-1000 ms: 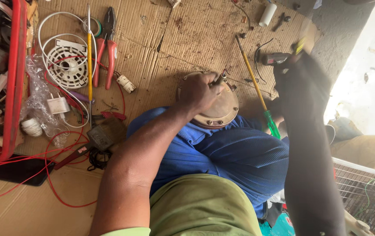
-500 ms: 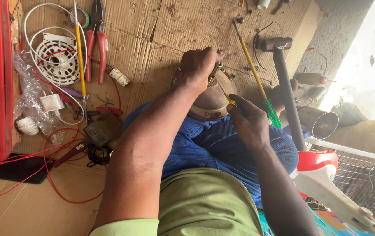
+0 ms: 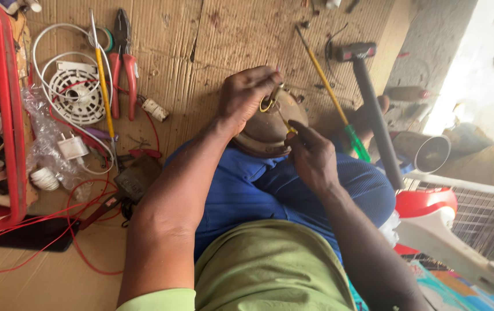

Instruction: The person connects wires and tightens screws on a ceiling fan motor using a screwdriver while sitting on cardboard.

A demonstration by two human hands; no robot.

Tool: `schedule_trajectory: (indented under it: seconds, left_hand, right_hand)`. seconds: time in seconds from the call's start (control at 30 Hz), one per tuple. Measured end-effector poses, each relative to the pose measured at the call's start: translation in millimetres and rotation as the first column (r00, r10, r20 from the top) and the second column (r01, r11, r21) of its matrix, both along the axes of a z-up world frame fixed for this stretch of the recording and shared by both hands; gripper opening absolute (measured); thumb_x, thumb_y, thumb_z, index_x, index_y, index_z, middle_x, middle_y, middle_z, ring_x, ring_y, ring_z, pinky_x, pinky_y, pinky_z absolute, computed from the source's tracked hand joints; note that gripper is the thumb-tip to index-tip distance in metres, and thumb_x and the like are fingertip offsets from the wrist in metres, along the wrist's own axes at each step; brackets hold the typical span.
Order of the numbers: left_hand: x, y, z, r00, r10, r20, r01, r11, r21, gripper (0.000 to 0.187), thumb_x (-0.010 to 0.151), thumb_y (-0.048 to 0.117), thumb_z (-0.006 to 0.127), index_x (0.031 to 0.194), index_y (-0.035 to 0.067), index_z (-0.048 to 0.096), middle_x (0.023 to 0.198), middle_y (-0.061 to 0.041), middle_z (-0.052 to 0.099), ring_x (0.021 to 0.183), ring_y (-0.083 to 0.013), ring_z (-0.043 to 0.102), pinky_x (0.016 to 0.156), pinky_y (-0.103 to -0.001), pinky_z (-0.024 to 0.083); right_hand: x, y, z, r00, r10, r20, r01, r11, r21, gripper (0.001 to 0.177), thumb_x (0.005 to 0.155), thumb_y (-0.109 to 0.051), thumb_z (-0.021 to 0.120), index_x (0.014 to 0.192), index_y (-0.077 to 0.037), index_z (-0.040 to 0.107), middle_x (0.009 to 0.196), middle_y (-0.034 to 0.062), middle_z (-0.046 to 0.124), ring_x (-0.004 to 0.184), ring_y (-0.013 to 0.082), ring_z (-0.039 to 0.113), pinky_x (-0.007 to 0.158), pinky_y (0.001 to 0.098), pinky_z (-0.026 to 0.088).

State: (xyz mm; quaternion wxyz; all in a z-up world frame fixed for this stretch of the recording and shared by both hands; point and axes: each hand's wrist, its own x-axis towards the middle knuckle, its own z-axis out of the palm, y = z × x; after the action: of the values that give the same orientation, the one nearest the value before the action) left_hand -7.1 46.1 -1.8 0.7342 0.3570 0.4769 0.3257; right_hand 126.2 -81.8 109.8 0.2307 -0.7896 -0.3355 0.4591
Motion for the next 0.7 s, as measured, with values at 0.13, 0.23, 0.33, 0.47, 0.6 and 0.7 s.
schedule_trajectory:
  seconds: [0.13, 0.23, 0.33, 0.47, 0.6, 0.7]
  left_hand:
    - [12, -2, -3, 0.985, -0.09, -0.146, 0.144, 0.897, 0.418, 0.028, 0.097, 0.018, 0.077, 0.119, 0.001, 0.075, 0.108, -0.008, 0.078, 0.096, -0.0084, 0.072, 0.085, -0.026, 0.059]
    - [17, -2, 3, 0.969, -0.088, -0.23, 0.164, 0.928, 0.335, 0.02, 0.092, 0.019, 0.078, 0.106, 0.005, 0.08, 0.086, -0.003, 0.082, 0.076, -0.0049, 0.07, 0.071, -0.024, 0.058]
    - [15, 1, 13, 0.96, -0.077, -0.268, 0.164, 0.934, 0.317, 0.018, 0.09, 0.019, 0.079, 0.103, 0.007, 0.081, 0.08, -0.002, 0.081, 0.071, -0.0032, 0.068, 0.067, -0.023, 0.057]
    - [13, 3, 24, 0.938, -0.085, -0.337, 0.192, 0.935, 0.299, 0.018, 0.089, 0.02, 0.081, 0.101, 0.007, 0.082, 0.077, -0.002, 0.08, 0.066, -0.0034, 0.067, 0.063, -0.023, 0.057]
    - [13, 5, 30, 0.939, -0.076, -0.335, 0.183, 0.937, 0.298, 0.019, 0.088, 0.021, 0.082, 0.1, 0.006, 0.081, 0.077, -0.002, 0.08, 0.067, -0.0036, 0.07, 0.062, -0.022, 0.058]
    - [12, 4, 31, 0.92, -0.095, -0.381, 0.213, 0.936, 0.281, 0.019, 0.087, 0.022, 0.081, 0.097, 0.006, 0.082, 0.076, -0.001, 0.08, 0.066, -0.0034, 0.07, 0.06, -0.022, 0.058]
  right_hand:
    - [0, 0, 1, 0.998, -0.027, -0.065, 0.028, 0.999, 0.016, 0.037, 0.097, -0.02, 0.065, 0.132, -0.007, 0.07, 0.073, 0.0015, 0.067, 0.061, 0.0057, 0.059, 0.056, 0.0252, 0.049]
    - [1, 1, 4, 0.993, -0.06, -0.102, 0.059, 0.998, -0.012, 0.037, 0.098, -0.02, 0.063, 0.133, -0.007, 0.068, 0.074, 0.0009, 0.068, 0.06, 0.0055, 0.06, 0.056, 0.0248, 0.05]
    - [-1, 5, 3, 0.987, -0.084, -0.137, 0.083, 0.996, -0.018, 0.038, 0.098, -0.02, 0.063, 0.133, -0.007, 0.068, 0.077, 0.0022, 0.068, 0.06, 0.0059, 0.06, 0.055, 0.0247, 0.05]
    - [0, 6, 2, 0.979, -0.101, -0.175, 0.098, 0.995, -0.027, 0.038, 0.098, -0.02, 0.062, 0.134, -0.008, 0.067, 0.084, 0.0013, 0.071, 0.06, 0.0061, 0.061, 0.054, 0.0242, 0.051]
    - [-1, 4, -6, 0.981, -0.093, -0.172, 0.099, 0.995, 0.024, 0.038, 0.099, -0.019, 0.063, 0.134, -0.007, 0.068, 0.085, 0.004, 0.072, 0.062, 0.0059, 0.061, 0.057, 0.0245, 0.052]
    - [-1, 4, -12, 0.983, -0.081, -0.163, 0.09, 0.995, 0.047, 0.037, 0.099, -0.018, 0.063, 0.134, -0.007, 0.068, 0.091, 0.0053, 0.076, 0.065, 0.0056, 0.064, 0.06, 0.0247, 0.055]
